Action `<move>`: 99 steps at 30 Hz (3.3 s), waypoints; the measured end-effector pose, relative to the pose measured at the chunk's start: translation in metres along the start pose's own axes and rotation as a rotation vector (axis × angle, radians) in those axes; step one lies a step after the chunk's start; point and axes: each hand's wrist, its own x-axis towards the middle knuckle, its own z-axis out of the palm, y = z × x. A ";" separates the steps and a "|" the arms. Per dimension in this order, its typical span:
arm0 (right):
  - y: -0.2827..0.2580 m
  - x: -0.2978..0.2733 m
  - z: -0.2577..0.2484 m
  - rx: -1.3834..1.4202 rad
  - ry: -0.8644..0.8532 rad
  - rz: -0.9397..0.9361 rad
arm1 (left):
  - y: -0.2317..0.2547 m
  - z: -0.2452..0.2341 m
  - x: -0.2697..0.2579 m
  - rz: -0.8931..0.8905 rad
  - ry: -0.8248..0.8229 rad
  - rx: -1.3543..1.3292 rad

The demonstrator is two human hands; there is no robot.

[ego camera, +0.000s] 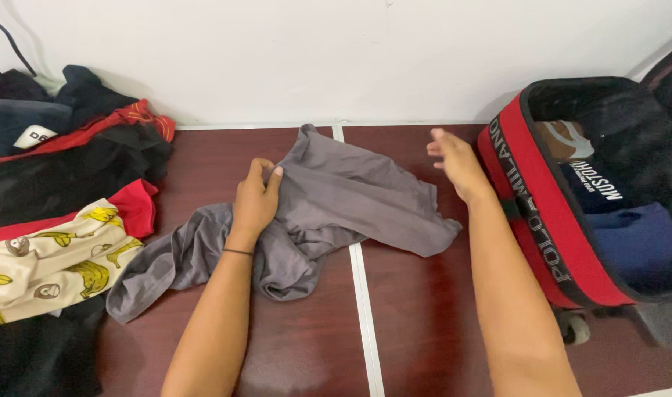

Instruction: The person folds a dark blue t-shirt with yellow text on a wooden table and places it into an open red suitcase. They then unfold a grey t-shirt, smooth it out, and fold it neatly on the table.

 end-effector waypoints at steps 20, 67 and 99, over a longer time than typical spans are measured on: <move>-0.043 -0.005 0.025 -0.496 0.140 -0.258 | 0.015 -0.044 0.016 0.338 -0.044 0.180; 0.006 -0.125 -0.013 0.095 -0.067 0.092 | 0.025 -0.073 -0.076 0.599 -0.136 0.279; -0.014 -0.038 0.118 -0.964 -0.001 -0.817 | -0.011 0.037 0.021 0.176 0.068 0.620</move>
